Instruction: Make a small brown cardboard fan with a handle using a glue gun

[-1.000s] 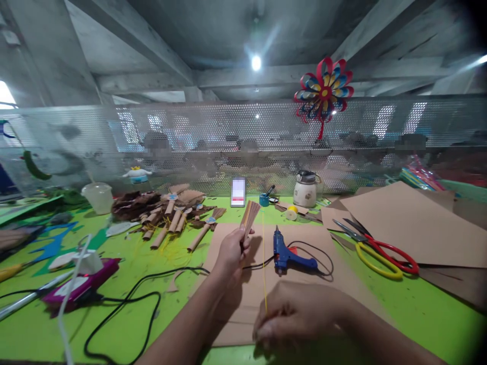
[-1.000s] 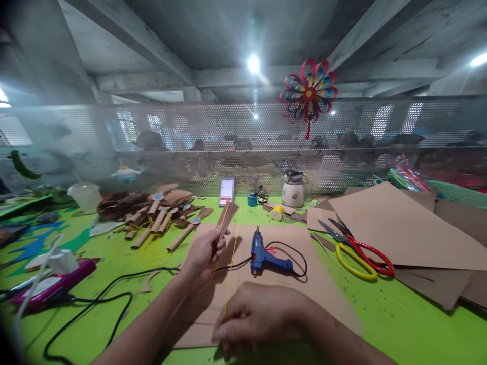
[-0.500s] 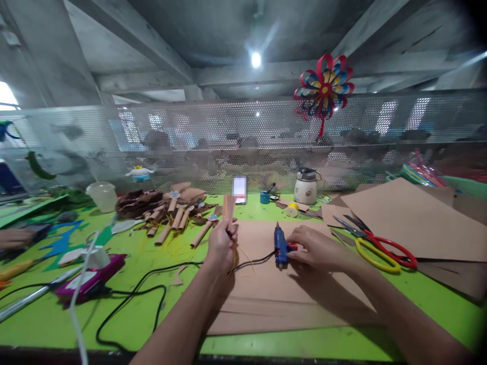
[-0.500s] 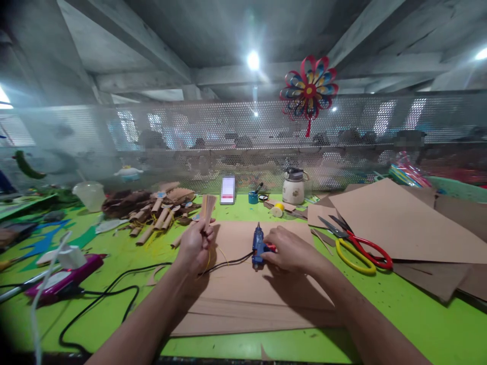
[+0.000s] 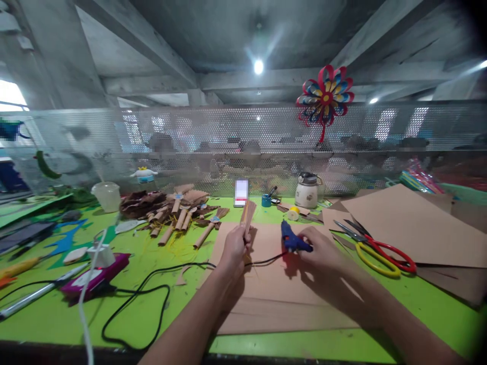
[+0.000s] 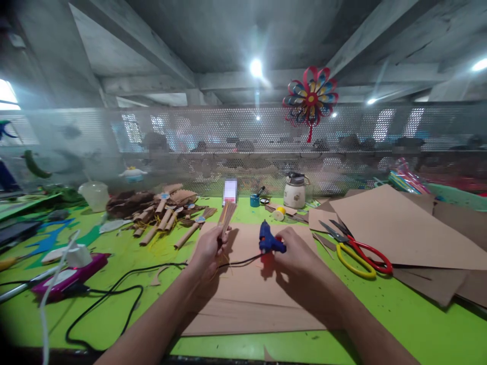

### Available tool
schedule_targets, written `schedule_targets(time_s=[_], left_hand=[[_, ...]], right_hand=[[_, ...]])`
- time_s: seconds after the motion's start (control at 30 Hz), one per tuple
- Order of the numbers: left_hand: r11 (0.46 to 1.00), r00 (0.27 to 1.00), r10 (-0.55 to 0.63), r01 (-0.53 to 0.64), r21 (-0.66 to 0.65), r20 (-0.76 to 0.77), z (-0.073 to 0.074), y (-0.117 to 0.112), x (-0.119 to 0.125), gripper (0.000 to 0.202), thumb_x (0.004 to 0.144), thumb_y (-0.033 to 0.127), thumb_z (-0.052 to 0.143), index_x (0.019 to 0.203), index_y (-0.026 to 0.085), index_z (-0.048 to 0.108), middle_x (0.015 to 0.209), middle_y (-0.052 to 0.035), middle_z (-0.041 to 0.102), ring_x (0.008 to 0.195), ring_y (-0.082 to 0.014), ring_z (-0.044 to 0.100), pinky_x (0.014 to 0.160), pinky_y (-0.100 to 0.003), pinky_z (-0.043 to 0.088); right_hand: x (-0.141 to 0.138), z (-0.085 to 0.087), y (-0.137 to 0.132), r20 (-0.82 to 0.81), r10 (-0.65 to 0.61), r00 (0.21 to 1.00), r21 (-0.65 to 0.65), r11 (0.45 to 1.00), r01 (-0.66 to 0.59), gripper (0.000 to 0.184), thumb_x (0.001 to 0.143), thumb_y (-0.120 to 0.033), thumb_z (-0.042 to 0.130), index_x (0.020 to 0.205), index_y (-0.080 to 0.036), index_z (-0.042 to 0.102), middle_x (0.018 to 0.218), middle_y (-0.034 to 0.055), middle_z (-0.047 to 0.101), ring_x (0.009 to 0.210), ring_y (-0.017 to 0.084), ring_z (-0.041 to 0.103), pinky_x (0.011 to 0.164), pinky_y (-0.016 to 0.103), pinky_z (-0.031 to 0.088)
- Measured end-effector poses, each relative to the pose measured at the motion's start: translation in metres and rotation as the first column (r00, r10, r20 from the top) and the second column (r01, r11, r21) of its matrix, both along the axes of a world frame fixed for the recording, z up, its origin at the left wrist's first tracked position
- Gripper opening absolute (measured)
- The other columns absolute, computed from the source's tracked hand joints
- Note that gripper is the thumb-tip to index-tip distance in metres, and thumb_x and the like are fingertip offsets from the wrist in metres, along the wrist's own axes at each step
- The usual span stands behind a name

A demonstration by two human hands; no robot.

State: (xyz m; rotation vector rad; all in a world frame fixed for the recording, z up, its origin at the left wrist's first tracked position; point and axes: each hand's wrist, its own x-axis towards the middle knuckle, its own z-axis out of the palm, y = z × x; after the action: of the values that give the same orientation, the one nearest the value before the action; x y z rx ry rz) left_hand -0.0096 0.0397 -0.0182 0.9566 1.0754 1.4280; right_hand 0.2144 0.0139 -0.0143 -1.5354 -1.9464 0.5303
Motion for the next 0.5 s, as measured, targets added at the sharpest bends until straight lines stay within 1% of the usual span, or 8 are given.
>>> schedule_targets(time_s=[0.03,0.07,0.13,0.2,0.23,0.27,0.37,0.5], left_hand=[[1.0,1.0,0.005,-0.005,0.003,-0.012,-0.001,0.0,0.0,0.022,0.076,0.037,0.051,0.076,0.015,0.055,0.05,0.0066,0.041,0.037,-0.0052,0.032,0.036,-0.017,0.018],[1.0,1.0,0.009,-0.009,0.008,-0.025,-0.002,0.001,0.0,0.022,0.076,0.037,0.05,0.076,0.015,0.055,0.051,0.0061,0.042,0.037,-0.0054,0.033,0.037,-0.017,0.019],[1.0,0.999,0.008,-0.007,0.023,-0.053,-0.005,0.002,0.001,0.021,0.077,0.036,0.049,0.075,0.016,0.054,0.054,0.0043,0.047,0.039,-0.0059,0.036,0.038,-0.017,0.02],[0.999,0.996,-0.004,0.007,0.042,-0.085,-0.008,0.003,0.002,0.022,0.078,0.037,0.049,0.073,0.016,0.054,0.055,0.0024,0.05,0.04,-0.0065,0.037,0.039,-0.018,0.023],[0.998,0.995,-0.008,0.014,0.053,-0.102,-0.009,0.003,0.003,0.024,0.078,0.038,0.049,0.073,0.016,0.054,0.055,0.0019,0.051,0.04,-0.0069,0.038,0.039,-0.018,0.024],[0.998,0.993,-0.01,0.017,0.063,-0.119,-0.01,0.003,0.003,0.025,0.078,0.039,0.049,0.072,0.016,0.055,0.054,0.0017,0.051,0.04,-0.0073,0.038,0.04,-0.019,0.025],[0.996,0.986,0.003,0.011,0.085,-0.166,-0.009,0.003,0.004,0.027,0.078,0.041,0.051,0.072,0.015,0.058,0.05,0.0027,0.048,0.04,-0.0085,0.039,0.04,-0.019,0.026],[0.996,0.981,0.014,0.003,0.09,-0.192,-0.007,0.0,0.006,0.022,0.079,0.033,0.049,0.07,0.015,0.058,0.048,0.0035,0.044,0.041,-0.0087,0.037,0.041,-0.02,0.026]], right_hand=[[0.005,0.004,0.002,-0.139,0.019,0.99,-0.057,0.998,-0.027,0.026,0.071,-0.022,0.063,0.097,-0.017,0.063,0.097,0.0087,0.063,0.083,0.021,0.057,0.07,0.032,0.044],[0.01,0.008,0.004,-0.288,0.045,0.957,-0.099,0.992,-0.077,0.028,0.072,-0.023,0.062,0.099,-0.016,0.063,0.095,0.0085,0.064,0.079,0.02,0.058,0.069,0.033,0.045],[0.015,0.015,0.007,-0.55,0.101,0.829,-0.125,0.971,-0.201,0.028,0.074,-0.024,0.061,0.099,-0.013,0.063,0.091,0.009,0.066,0.074,0.018,0.059,0.067,0.032,0.045],[0.013,0.022,0.008,-0.695,0.142,0.704,-0.101,0.951,-0.291,0.024,0.076,-0.027,0.063,0.093,-0.01,0.064,0.087,0.0097,0.066,0.071,0.016,0.059,0.064,0.03,0.045],[0.01,0.026,0.008,-0.719,0.157,0.677,-0.094,0.943,-0.318,0.024,0.077,-0.029,0.064,0.091,-0.01,0.064,0.084,0.0094,0.065,0.07,0.016,0.059,0.062,0.029,0.044],[0.005,0.029,0.008,-0.717,0.165,0.678,-0.095,0.939,-0.33,0.025,0.078,-0.032,0.065,0.089,-0.01,0.065,0.08,0.0086,0.065,0.068,0.015,0.058,0.06,0.029,0.043],[-0.008,0.038,0.007,-0.656,0.181,0.732,-0.086,0.946,-0.311,0.034,0.08,-0.044,0.066,0.086,-0.01,0.067,0.071,0.0063,0.064,0.062,0.013,0.056,0.058,0.027,0.041],[-0.017,0.04,0.009,-0.589,0.215,0.779,0.016,0.967,-0.255,0.044,0.08,-0.055,0.061,0.084,-0.011,0.067,0.079,0.0089,0.066,0.069,0.016,0.058,0.061,0.028,0.044]])
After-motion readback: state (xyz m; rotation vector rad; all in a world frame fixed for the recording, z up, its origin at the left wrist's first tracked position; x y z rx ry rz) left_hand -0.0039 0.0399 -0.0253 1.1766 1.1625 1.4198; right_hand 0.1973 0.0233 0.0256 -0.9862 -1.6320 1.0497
